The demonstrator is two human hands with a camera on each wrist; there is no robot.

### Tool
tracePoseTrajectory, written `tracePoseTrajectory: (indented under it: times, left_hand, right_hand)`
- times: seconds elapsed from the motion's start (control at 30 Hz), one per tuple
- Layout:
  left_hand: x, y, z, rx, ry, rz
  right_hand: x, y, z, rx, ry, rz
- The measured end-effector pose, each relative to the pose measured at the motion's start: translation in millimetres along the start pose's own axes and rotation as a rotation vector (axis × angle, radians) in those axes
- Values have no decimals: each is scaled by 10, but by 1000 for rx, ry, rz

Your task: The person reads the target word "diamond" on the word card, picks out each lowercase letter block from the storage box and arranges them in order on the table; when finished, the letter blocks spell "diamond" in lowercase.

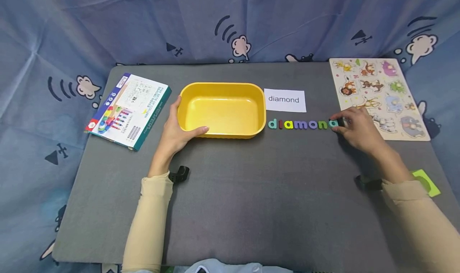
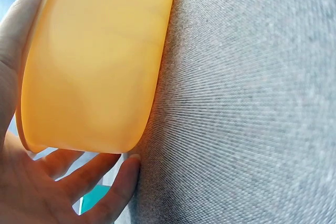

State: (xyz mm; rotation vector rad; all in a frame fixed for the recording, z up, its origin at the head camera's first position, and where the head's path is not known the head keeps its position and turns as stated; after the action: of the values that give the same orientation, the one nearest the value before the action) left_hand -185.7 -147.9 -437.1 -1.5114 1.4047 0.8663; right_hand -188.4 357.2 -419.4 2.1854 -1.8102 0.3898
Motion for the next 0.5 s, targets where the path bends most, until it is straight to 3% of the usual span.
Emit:
tracePoseTrajectory:
  times: [0.5]
  left_hand:
    - [10,-2,-7,1,-2,-10]
  right_hand:
    - [35,0,8,4,5,7]
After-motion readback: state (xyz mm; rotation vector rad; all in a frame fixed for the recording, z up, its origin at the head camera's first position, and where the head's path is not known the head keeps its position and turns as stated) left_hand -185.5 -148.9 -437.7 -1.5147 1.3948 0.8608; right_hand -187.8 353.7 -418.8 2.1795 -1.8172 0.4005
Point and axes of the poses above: each hand's wrist, its own y-axis towards the middle knuckle, its own z-axis out of the palm, x = y × z, the point moved 8 cm from there along y, towards the middle knuckle, and after that the axes turned 7 degrees about -y, right-handed, at the moved point
